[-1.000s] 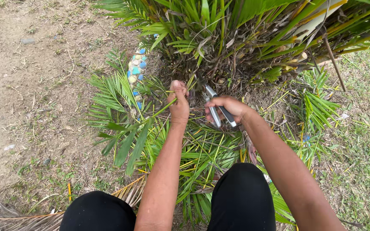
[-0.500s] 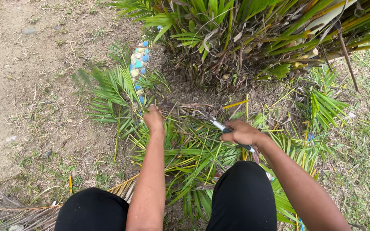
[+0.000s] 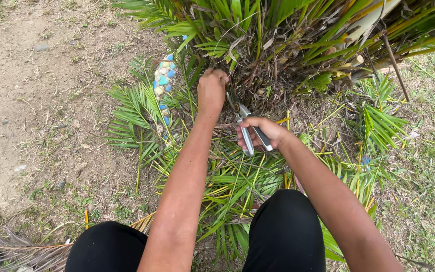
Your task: The person trims small palm leaves from a plant using garden shears and removes the cut foliage and dead debris by hand.
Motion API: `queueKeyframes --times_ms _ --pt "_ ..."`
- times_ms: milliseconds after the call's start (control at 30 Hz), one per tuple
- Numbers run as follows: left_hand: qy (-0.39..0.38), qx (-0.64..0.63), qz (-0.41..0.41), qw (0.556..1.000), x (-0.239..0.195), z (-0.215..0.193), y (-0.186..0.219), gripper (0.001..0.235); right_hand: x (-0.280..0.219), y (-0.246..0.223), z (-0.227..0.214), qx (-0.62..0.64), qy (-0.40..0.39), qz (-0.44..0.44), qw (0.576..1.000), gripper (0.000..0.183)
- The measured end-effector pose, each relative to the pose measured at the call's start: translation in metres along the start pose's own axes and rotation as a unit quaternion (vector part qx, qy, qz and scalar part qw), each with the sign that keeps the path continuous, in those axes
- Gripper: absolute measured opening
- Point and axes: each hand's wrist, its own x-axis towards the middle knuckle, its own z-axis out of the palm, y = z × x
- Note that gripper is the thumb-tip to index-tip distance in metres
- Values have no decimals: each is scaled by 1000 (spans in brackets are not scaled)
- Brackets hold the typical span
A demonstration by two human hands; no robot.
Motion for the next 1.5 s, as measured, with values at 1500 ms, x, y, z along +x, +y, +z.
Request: queueKeyframes --times_ms 1500 --pt "-58 16 -153 986 -57 28 -68 27 34 -20 1 -346 211 -96 909 63"
